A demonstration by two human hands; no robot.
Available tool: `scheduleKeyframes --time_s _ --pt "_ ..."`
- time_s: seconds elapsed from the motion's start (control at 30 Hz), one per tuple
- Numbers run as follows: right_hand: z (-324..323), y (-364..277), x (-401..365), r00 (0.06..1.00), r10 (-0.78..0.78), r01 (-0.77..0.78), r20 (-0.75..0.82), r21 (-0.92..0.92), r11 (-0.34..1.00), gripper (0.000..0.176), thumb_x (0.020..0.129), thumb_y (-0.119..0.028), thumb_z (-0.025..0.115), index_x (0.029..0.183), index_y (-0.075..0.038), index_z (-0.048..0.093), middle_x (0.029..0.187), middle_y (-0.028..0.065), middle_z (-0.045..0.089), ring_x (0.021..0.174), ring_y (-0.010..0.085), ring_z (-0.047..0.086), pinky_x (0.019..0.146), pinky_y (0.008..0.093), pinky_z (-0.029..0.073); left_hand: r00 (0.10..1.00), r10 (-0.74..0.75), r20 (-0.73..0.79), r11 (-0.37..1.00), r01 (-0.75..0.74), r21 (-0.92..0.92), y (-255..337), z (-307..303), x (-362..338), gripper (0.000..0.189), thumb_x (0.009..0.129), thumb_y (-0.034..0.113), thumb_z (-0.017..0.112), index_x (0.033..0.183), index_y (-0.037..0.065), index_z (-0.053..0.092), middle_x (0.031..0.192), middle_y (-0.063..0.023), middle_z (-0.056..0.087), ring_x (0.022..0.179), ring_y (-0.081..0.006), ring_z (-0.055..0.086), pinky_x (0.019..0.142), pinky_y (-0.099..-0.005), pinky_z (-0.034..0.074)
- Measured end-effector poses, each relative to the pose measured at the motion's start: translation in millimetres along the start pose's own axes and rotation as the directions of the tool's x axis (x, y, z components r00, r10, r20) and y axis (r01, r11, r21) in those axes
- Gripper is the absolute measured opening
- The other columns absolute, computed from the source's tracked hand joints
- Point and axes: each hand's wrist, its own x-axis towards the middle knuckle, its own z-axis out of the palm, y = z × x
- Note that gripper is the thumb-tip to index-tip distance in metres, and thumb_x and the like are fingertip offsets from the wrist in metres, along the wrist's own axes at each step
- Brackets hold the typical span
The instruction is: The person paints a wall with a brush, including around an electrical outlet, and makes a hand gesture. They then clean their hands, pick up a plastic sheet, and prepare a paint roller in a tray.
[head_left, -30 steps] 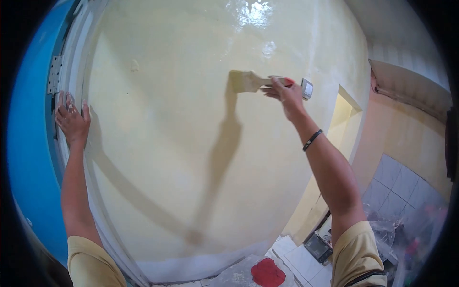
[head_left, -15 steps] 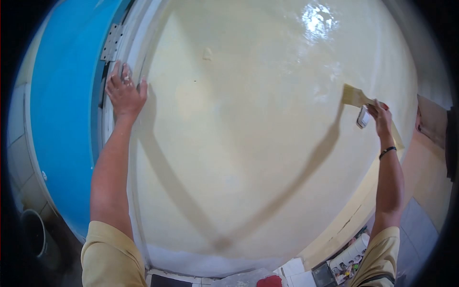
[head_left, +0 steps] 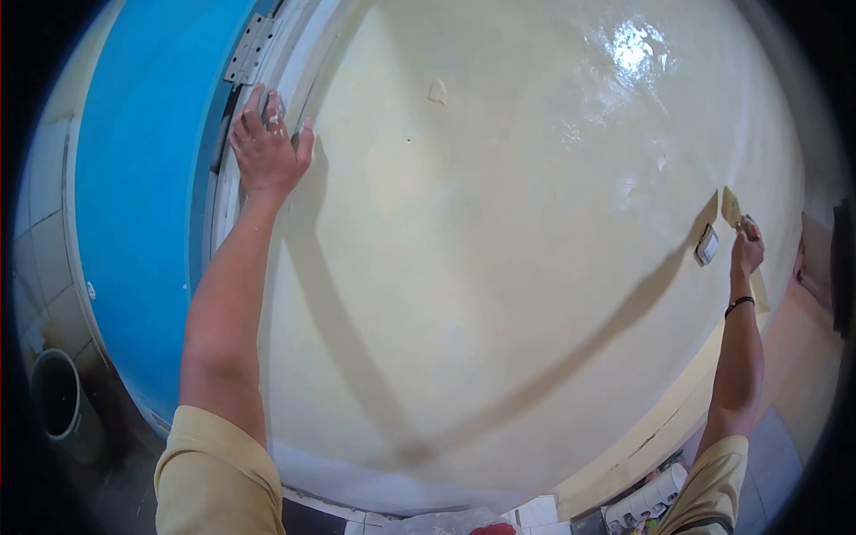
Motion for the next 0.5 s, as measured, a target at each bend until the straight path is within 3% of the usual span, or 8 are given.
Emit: scheduleKeyframes --time_s 0.23,0.27,0.3,0.37,0.4,0.43,0.5 --pt "22.2 -34.0 -68.0 0.986 -0.168 0.167 0.015 0.039 0.985 0.032 0.082 -0.013 0.060 0.112 -0.014 0.071 0.097 0.0101 0.073 0.089 0.0188 0.069 0.080 0.0325 0.052 0.999 -0.002 0.043 0.996 -0.002 0.088 -3.1 4.8 -0.4 0.059 0.086 0.040 0.062 0.133 0.006 0.049 0.146 -0.0091 0.036 0.128 -0.0319 0.036 0.106 -0.0478 0.031" --pt "17.3 -50.2 -84.7 0.983 -0.185 0.185 -0.009 0.082 0.979 0.027 0.086 -0.013 0.059 0.111 -0.015 0.071 0.093 0.0125 0.072 0.085 0.0207 0.069 0.075 0.0352 0.052 0.997 -0.012 0.079 0.993 0.003 0.114 -2.5 4.1 -0.8 0.058 0.089 0.040 0.060 0.134 0.005 0.049 0.147 -0.0093 0.036 0.130 -0.0315 0.035 0.107 -0.0467 0.031" --pt "11.5 -66.9 -101.7 0.983 -0.180 0.181 0.026 -0.004 0.984 0.023 0.090 -0.013 0.056 0.107 -0.013 0.072 0.090 0.0152 0.071 0.081 0.0262 0.069 0.071 0.0382 0.051 0.996 -0.001 0.093 0.990 -0.012 0.143 -5.4 6.8 -2.4 0.057 0.090 0.039 0.059 0.134 0.005 0.050 0.147 -0.0094 0.036 0.130 -0.0315 0.036 0.107 -0.0464 0.030" --pt "20.7 -61.2 -120.4 0.916 -0.398 0.402 -0.056 0.096 0.911 0.022 0.086 -0.008 0.058 0.102 -0.012 0.072 0.093 0.0184 0.070 0.084 0.0346 0.066 0.072 0.0404 0.051 0.995 0.011 0.102 0.988 -0.027 0.155 -6.9 8.5 -2.1 0.056 0.091 0.039 0.058 0.135 0.005 0.050 0.148 -0.0092 0.036 0.131 -0.0309 0.035 0.108 -0.0454 0.030" --pt "13.5 -77.6 -139.3 0.922 -0.386 0.386 -0.020 0.020 0.922 0.024 0.084 -0.005 0.060 0.104 -0.010 0.071 0.097 0.0187 0.069 0.089 0.0341 0.067 0.076 0.0391 0.052 0.995 0.013 0.102 0.989 -0.027 0.142 -7.0 8.4 -2.9 0.056 0.092 0.038 0.058 0.135 0.005 0.050 0.149 -0.0089 0.036 0.131 -0.0303 0.035 0.108 -0.0447 0.030" --pt "12.0 -89.1 -155.3 0.898 -0.428 0.440 -0.100 0.207 0.874 0.021 0.086 -0.011 0.065 0.105 -0.011 0.072 0.086 0.0153 0.071 0.076 0.0292 0.067 0.072 0.0364 0.051 0.995 0.042 0.088 0.988 -0.054 0.147 -12.4 14.0 -4.5 0.057 0.092 0.040 0.056 0.137 0.005 0.049 0.148 -0.0084 0.036 0.130 -0.0295 0.037 0.108 -0.0443 0.031" --pt "3.3 -111.2 -188.0 0.954 -0.298 0.277 0.022 0.312 0.909 0.023 0.084 -0.007 0.066 0.106 -0.005 0.070 0.095 0.0183 0.070 0.086 0.0329 0.068 0.076 0.0378 0.053 0.995 0.079 0.054 0.983 -0.087 0.162 -21.6 24.3 -4.8 0.058 0.094 0.041 0.054 0.138 0.004 0.047 0.148 -0.0075 0.036 0.128 -0.0284 0.039 0.107 -0.0433 0.033"
